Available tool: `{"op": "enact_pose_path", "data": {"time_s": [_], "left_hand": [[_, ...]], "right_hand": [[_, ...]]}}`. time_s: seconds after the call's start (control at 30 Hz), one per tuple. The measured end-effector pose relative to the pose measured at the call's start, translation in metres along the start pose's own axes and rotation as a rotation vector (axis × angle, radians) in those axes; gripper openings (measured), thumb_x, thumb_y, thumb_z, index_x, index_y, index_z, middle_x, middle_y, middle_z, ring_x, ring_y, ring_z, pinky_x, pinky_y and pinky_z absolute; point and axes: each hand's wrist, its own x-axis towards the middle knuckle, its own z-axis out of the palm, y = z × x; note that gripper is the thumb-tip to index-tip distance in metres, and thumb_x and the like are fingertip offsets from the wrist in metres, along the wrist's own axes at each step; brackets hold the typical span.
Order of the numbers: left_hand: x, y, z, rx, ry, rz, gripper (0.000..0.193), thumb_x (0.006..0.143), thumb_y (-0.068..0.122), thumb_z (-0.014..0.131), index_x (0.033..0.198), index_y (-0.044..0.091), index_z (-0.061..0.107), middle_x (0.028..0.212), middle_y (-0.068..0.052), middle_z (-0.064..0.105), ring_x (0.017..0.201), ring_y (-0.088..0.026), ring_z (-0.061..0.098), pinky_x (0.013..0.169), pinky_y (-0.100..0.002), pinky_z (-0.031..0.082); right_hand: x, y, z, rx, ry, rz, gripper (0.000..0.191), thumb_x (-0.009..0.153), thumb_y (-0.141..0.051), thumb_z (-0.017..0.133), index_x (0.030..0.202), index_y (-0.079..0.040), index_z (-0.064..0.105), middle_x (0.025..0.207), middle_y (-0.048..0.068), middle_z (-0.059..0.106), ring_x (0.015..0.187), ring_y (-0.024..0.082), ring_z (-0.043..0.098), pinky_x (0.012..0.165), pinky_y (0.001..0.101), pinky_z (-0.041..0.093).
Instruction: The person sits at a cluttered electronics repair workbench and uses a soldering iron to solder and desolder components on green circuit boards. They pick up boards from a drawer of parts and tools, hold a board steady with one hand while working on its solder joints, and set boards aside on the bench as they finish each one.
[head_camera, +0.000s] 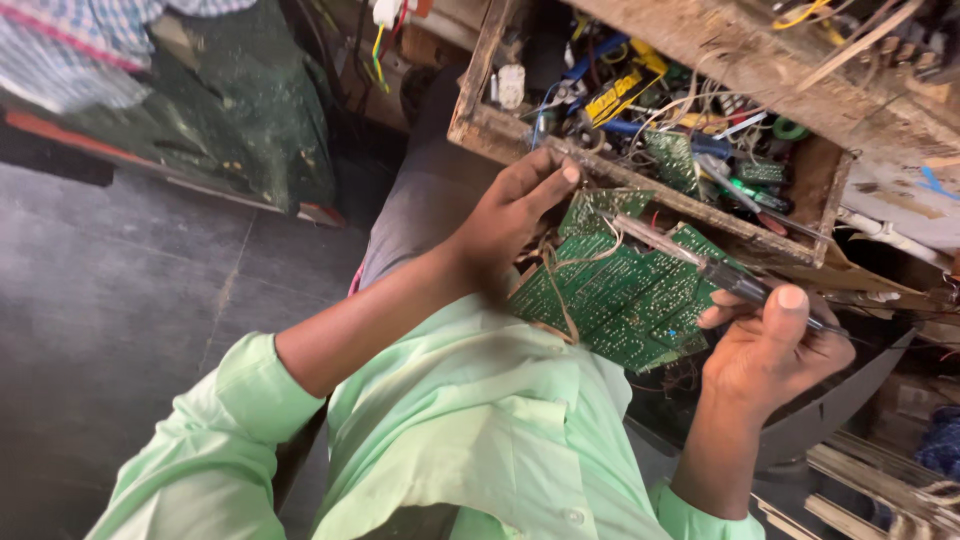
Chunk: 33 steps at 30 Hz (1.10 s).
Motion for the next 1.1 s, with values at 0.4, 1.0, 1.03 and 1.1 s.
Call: {"op": "enact_pose_path", "data": {"time_s": [0.4,1.0,1.03,1.1], "left_hand": [[-0.007,0.027,0.025,0.851,0.245,0.325,0.025,0.101,0.02,0.067,0.101,-0.005,0.068,0.086,-0.006,0.073,0.081,-0.007,0.069,0.074,-0.025,0.058],[-0.03,0.02,0.124,0.927,0.041,0.402,0.012,0.096,0.011,0.075,0.101,0.0,0.072,0.101,-0.01,0.074,0.095,-0.016,0.07,0.088,-0.032,0.055],[-0.031,0.015,0.131,0.897,0.044,0.371,0.012,0.095,0.01,0.075,0.101,0.0,0.071,0.1,-0.01,0.074,0.094,-0.016,0.07,0.087,-0.031,0.055],[-0.032,0.01,0.143,0.899,0.01,0.376,0.011,0.094,0.007,0.075,0.101,0.0,0.07,0.1,-0.011,0.074,0.093,-0.018,0.07,0.087,-0.031,0.056]], "right_hand": [[-0.004,0.02,-0.043,0.347,0.213,0.039,0.048,0.115,-0.039,0.064,0.121,0.008,0.057,0.094,0.026,0.068,0.071,0.028,0.063,0.06,0.0319,0.05],[-0.019,-0.035,0.03,0.026,-0.009,-0.175,0.036,0.104,0.003,0.071,0.137,0.0,0.056,0.113,0.023,0.07,0.093,0.019,0.071,0.081,0.0283,0.061],[-0.019,-0.037,0.031,0.001,0.001,-0.163,0.041,0.1,0.005,0.073,0.138,0.001,0.057,0.113,0.022,0.069,0.095,0.018,0.07,0.082,0.0264,0.06],[-0.018,-0.041,0.031,-0.216,0.118,-0.12,0.042,0.09,0.007,0.077,0.128,0.002,0.061,0.105,0.022,0.069,0.076,0.011,0.054,0.065,0.0213,0.043]]}}
